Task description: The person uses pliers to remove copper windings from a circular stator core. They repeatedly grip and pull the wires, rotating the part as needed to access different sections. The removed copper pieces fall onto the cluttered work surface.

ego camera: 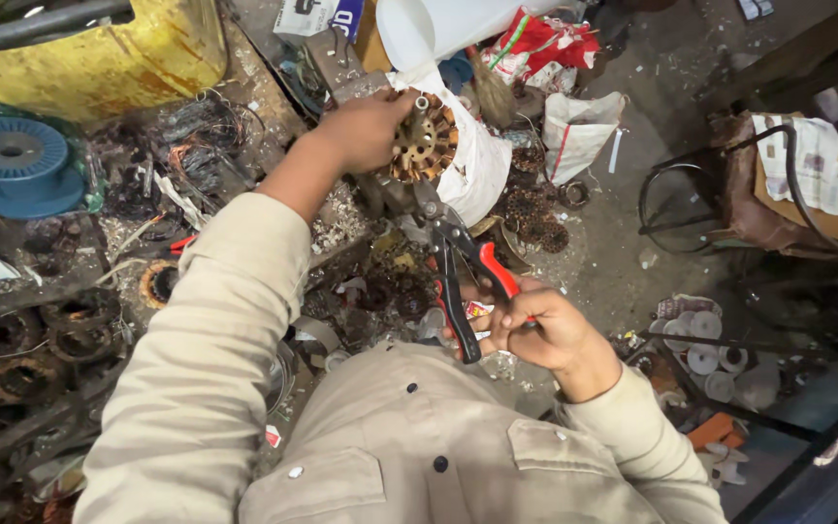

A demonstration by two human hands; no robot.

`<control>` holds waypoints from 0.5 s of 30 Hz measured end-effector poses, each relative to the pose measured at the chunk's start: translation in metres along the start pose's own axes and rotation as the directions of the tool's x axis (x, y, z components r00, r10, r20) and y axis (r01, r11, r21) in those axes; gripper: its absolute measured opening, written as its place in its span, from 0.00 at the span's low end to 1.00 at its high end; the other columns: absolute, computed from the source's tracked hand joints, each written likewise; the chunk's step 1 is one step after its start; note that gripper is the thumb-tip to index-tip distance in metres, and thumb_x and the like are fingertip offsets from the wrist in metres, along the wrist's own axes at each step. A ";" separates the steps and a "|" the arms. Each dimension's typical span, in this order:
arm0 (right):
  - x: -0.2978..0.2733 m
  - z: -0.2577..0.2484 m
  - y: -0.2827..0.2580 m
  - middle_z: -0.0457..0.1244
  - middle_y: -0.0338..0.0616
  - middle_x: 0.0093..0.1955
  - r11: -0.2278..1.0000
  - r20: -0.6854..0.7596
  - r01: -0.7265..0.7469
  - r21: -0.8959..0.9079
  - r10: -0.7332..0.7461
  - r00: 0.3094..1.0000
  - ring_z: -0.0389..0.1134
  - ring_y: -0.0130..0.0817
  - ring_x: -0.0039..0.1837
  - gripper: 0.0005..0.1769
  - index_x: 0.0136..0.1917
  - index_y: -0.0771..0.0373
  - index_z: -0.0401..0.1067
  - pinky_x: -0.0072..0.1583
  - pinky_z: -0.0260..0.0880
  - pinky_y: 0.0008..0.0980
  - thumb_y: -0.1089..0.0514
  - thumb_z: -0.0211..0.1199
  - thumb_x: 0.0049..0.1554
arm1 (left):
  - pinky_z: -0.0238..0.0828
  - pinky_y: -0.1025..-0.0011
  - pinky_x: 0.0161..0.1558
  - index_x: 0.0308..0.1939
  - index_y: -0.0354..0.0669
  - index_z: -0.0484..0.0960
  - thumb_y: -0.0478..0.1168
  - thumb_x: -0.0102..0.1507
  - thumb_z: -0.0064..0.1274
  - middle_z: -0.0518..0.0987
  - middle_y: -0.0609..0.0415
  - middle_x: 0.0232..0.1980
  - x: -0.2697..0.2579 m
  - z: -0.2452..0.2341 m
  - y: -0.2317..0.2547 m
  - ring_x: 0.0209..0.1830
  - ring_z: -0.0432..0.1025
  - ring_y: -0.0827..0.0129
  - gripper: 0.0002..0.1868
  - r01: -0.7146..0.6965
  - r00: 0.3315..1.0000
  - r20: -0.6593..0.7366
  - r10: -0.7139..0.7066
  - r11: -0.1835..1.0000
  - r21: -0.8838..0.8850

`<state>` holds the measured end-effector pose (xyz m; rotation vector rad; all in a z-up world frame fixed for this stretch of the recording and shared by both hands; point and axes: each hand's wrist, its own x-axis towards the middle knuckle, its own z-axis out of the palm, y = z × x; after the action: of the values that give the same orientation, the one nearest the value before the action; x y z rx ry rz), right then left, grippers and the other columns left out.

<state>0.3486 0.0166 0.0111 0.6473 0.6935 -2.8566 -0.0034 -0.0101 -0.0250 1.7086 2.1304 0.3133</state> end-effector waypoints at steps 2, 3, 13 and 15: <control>-0.002 0.008 -0.004 0.59 0.62 0.71 1.000 0.007 0.003 -0.014 -0.003 1.000 0.68 0.66 0.63 0.54 0.80 0.63 0.52 0.63 0.69 0.61 0.67 0.52 0.38 | 0.65 0.52 0.63 0.76 0.45 0.58 0.30 0.56 0.52 0.67 0.32 0.70 0.002 0.003 0.000 0.65 0.67 0.38 0.43 -0.024 1.000 -0.014 0.023 1.000 -0.018; -0.002 0.009 -0.004 0.61 0.61 0.70 1.000 0.006 0.004 -0.014 -0.004 1.000 0.69 0.62 0.62 0.53 0.79 0.64 0.53 0.59 0.71 0.55 0.68 0.52 0.38 | 0.65 0.53 0.64 0.75 0.44 0.59 0.30 0.56 0.53 0.67 0.30 0.70 0.002 0.004 0.000 0.66 0.67 0.38 0.42 -0.035 0.999 -0.022 0.035 0.999 -0.027; 0.038 -0.031 0.062 0.61 0.51 0.51 0.838 -0.331 0.080 -0.540 -0.299 0.895 0.64 0.38 0.43 0.50 0.75 0.66 0.61 0.39 0.65 0.30 0.80 0.56 0.37 | 0.66 0.52 0.64 0.77 0.48 0.57 0.29 0.57 0.52 0.64 0.31 0.72 -0.001 -0.003 0.009 0.64 0.70 0.39 0.44 0.024 0.999 0.047 -0.025 0.999 0.023; 0.034 -0.030 0.059 0.62 0.49 0.55 0.896 -0.292 0.114 -0.429 -0.257 0.921 0.66 0.36 0.47 0.51 0.74 0.66 0.60 0.41 0.67 0.30 0.80 0.54 0.34 | 0.65 0.52 0.62 0.77 0.49 0.55 0.28 0.54 0.54 0.61 0.28 0.72 -0.003 -0.006 0.010 0.63 0.69 0.37 0.47 -0.009 1.000 0.015 0.009 1.000 0.024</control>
<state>0.3422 -0.0224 -0.0514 1.0652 1.4297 -2.6449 0.0035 -0.0099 -0.0154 1.7291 2.1249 0.2782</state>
